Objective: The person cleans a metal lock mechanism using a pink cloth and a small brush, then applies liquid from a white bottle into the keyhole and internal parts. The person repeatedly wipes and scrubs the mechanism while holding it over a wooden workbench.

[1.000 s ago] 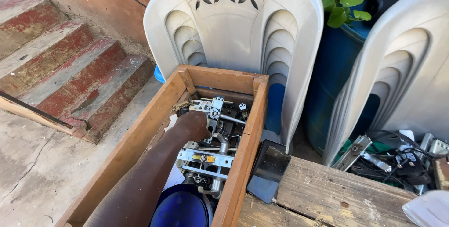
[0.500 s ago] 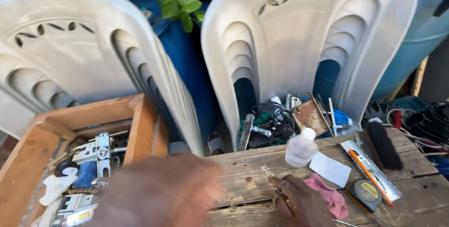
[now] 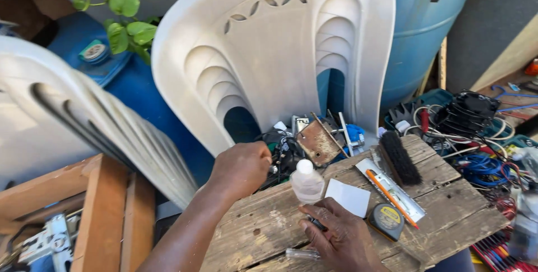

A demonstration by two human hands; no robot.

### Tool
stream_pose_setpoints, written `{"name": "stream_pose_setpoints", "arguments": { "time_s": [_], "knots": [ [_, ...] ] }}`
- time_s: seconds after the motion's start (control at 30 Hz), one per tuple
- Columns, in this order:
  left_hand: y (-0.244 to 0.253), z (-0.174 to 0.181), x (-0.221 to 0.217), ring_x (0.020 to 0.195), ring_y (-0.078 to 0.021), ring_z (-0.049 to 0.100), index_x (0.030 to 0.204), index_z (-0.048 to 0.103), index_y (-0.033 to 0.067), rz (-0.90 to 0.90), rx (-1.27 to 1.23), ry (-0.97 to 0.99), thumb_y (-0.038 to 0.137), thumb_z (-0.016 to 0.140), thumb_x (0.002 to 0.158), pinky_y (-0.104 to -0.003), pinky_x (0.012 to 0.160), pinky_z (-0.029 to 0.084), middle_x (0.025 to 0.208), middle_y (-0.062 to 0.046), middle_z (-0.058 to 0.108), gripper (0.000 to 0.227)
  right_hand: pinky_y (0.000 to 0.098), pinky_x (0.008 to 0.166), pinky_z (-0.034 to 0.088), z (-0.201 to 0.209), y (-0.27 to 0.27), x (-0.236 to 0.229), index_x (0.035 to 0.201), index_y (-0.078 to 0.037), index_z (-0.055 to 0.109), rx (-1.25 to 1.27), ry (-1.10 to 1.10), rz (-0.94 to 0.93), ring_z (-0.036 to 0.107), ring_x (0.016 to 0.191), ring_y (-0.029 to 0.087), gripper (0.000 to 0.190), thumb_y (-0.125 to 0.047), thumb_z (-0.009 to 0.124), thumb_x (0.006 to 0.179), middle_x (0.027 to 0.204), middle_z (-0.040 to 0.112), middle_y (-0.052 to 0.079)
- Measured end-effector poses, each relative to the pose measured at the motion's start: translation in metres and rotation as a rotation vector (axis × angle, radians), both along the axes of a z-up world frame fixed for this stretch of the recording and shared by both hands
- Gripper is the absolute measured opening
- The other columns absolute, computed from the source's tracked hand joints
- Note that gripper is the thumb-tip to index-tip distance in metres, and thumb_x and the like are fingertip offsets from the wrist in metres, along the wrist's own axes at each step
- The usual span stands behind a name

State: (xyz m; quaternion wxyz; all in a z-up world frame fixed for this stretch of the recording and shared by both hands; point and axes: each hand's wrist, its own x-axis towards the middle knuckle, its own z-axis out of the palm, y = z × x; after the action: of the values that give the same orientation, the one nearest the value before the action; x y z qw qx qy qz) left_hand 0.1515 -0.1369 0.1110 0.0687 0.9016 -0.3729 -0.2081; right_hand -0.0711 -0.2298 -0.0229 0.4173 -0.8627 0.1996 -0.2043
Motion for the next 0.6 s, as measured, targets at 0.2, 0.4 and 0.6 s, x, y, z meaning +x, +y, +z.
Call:
{"name": "stream_pose_setpoints", "arguments": {
  "time_s": [0.2,0.4,0.6],
  "knots": [
    [0.002,0.003,-0.02,0.11,-0.0253,0.073,0.151,0.057,0.0275,0.243,-0.153,0.352,0.026,0.047,0.109,-0.045,0.088,0.056,0.138,-0.001,0.071,0.043,0.0259,0.066,0.066,-0.008,-0.015,0.003,0.107,-0.036,0.074,0.129,0.452,-0.081,0.091,0.066,0.003,0.023,-0.051,0.082,0.091,0.1,0.087,-0.011],
    [0.018,-0.017,-0.053,0.078,-0.0143,0.065,0.149,0.061,0.0295,0.509,-0.337,0.51,0.011,0.055,0.103,-0.03,0.059,0.048,0.138,0.002,0.07,0.05,0.0502,0.078,0.057,-0.055,-0.026,0.002,0.122,-0.032,0.074,-0.251,0.378,0.148,0.066,0.11,0.026,0.03,-0.041,0.076,0.094,0.116,0.068,-0.003],
    [0.026,-0.073,-0.066,0.118,-0.0114,0.068,0.161,0.048,0.0313,0.366,-0.447,0.468,0.015,0.065,0.094,-0.035,0.1,0.058,0.147,0.008,0.065,0.071,0.0265,0.076,0.061,0.009,-0.008,0.003,0.104,-0.034,0.082,0.119,0.411,-0.277,0.08,0.083,0.005,0.025,-0.044,0.087,0.082,0.093,0.082,-0.012]
  ]
}}
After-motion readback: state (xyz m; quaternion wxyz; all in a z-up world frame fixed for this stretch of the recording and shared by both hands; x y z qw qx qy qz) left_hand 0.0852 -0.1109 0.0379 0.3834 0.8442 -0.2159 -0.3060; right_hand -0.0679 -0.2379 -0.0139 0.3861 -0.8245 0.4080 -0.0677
